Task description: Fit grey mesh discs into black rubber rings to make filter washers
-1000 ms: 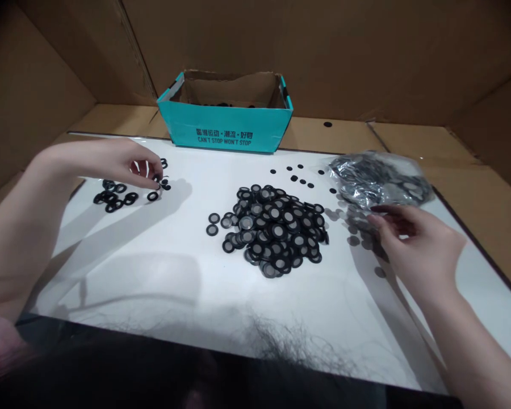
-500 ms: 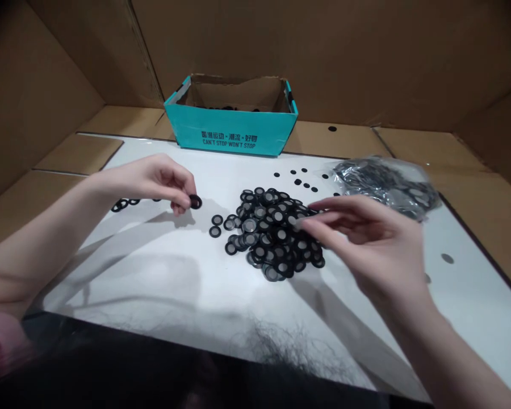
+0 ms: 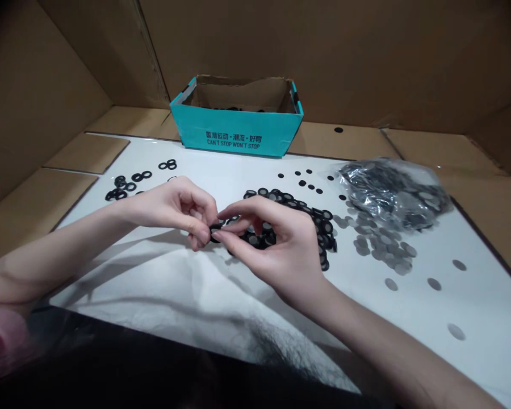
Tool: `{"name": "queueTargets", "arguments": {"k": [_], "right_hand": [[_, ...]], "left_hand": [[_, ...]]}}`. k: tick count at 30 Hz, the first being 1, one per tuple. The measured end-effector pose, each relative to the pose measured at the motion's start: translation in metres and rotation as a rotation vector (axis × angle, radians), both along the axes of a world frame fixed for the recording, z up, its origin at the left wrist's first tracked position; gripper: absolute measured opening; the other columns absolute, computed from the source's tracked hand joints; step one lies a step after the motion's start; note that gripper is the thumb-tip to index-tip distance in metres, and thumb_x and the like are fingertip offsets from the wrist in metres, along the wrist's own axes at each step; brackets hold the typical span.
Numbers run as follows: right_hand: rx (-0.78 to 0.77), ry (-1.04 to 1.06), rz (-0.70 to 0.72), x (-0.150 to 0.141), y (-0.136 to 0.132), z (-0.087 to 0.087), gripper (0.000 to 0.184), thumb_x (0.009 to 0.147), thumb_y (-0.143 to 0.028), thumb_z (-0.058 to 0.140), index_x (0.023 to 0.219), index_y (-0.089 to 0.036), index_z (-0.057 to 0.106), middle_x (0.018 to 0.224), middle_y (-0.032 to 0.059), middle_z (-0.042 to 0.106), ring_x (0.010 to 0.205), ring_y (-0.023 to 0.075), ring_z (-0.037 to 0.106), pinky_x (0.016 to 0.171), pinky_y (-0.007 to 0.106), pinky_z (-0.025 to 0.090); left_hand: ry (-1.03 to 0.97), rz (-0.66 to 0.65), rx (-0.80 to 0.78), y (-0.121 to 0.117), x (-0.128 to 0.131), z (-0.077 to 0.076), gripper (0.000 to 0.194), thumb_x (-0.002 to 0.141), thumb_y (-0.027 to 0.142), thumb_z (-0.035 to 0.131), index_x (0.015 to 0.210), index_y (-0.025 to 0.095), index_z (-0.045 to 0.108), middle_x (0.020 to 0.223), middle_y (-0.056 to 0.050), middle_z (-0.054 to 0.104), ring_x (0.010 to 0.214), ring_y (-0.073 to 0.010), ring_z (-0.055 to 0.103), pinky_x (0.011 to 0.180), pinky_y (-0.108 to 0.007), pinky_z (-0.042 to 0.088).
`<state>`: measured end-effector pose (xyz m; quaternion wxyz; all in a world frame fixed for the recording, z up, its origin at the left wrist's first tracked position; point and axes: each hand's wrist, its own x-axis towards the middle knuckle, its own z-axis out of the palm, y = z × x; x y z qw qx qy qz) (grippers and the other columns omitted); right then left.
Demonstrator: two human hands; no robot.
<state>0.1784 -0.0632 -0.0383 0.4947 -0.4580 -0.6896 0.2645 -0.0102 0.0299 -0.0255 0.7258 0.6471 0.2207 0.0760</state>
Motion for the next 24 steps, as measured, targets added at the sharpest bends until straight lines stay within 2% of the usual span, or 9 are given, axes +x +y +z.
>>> {"name": "queueTargets", "arguments": {"k": [5, 9, 13, 17, 20, 22, 24], "right_hand": [[0.131, -0.042, -0.032, 0.003, 0.000, -0.005, 0.014, 0.074, -0.016, 0.077, 0.082, -0.022, 0.067, 0.075, 0.0011, 0.070, 0.066, 0.0164, 0.065, 0.059, 0.033, 0.050], [0.227, -0.069, -0.069, 0.005, 0.003, -0.005, 0.019, 0.074, -0.014, 0.077, 0.085, -0.024, 0.066, 0.076, 0.0017, 0.071, 0.068, 0.0170, 0.065, 0.060, 0.033, 0.050], [0.443, -0.318, -0.134, 0.006, 0.009, -0.008, 0.012, 0.079, -0.015, 0.073, 0.082, -0.025, 0.067, 0.065, 0.0022, 0.068, 0.058, 0.0165, 0.060, 0.058, 0.033, 0.048], [0.530, -0.460, -0.141, 0.007, 0.012, -0.011, 0.007, 0.084, -0.017, 0.068, 0.083, -0.024, 0.067, 0.061, 0.0028, 0.066, 0.058, 0.0178, 0.060, 0.057, 0.033, 0.047], [0.503, -0.447, -0.108, 0.008, 0.013, -0.009, 0.011, 0.082, -0.020, 0.071, 0.090, -0.025, 0.065, 0.073, 0.0036, 0.071, 0.066, 0.0182, 0.063, 0.062, 0.033, 0.048], [0.408, -0.417, -0.076, 0.009, 0.013, -0.007, 0.015, 0.080, -0.026, 0.074, 0.090, -0.024, 0.063, 0.077, 0.0040, 0.072, 0.067, 0.0176, 0.063, 0.060, 0.033, 0.048], [0.310, -0.385, -0.016, 0.010, 0.014, -0.006, 0.015, 0.080, -0.029, 0.074, 0.085, -0.023, 0.061, 0.073, 0.0028, 0.069, 0.063, 0.0155, 0.060, 0.054, 0.030, 0.045]], "left_hand": [[-0.072, 0.056, 0.074, -0.003, 0.001, 0.001, 0.008, 0.075, 0.011, 0.075, 0.075, 0.009, 0.068, 0.063, -0.002, 0.071, 0.057, -0.0098, 0.069, 0.056, -0.015, 0.056], [-0.113, 0.127, 0.243, -0.006, 0.001, 0.001, 0.006, 0.079, 0.014, 0.073, 0.078, 0.009, 0.070, 0.064, -0.003, 0.071, 0.058, -0.0103, 0.068, 0.057, -0.015, 0.056], [-0.137, 0.144, 0.297, -0.007, 0.002, 0.000, 0.006, 0.083, 0.014, 0.068, 0.081, 0.009, 0.070, 0.068, -0.004, 0.073, 0.061, -0.0118, 0.071, 0.061, -0.017, 0.058], [-0.126, 0.151, 0.294, -0.008, 0.003, -0.002, 0.009, 0.084, 0.016, 0.067, 0.079, 0.008, 0.070, 0.066, -0.004, 0.072, 0.060, -0.0105, 0.070, 0.058, -0.015, 0.057], [-0.130, 0.194, 0.317, -0.009, 0.004, -0.001, 0.010, 0.085, 0.016, 0.067, 0.079, 0.008, 0.069, 0.063, -0.003, 0.071, 0.058, -0.0096, 0.069, 0.056, -0.013, 0.056], [-0.142, 0.233, 0.323, -0.010, 0.004, 0.000, 0.009, 0.084, 0.016, 0.068, 0.078, 0.008, 0.069, 0.062, -0.002, 0.071, 0.057, -0.0093, 0.069, 0.055, -0.012, 0.055], [-0.147, 0.256, 0.333, -0.011, 0.005, 0.000, 0.009, 0.083, 0.016, 0.070, 0.078, 0.009, 0.068, 0.063, -0.002, 0.071, 0.058, -0.0095, 0.069, 0.054, -0.012, 0.054]]}}
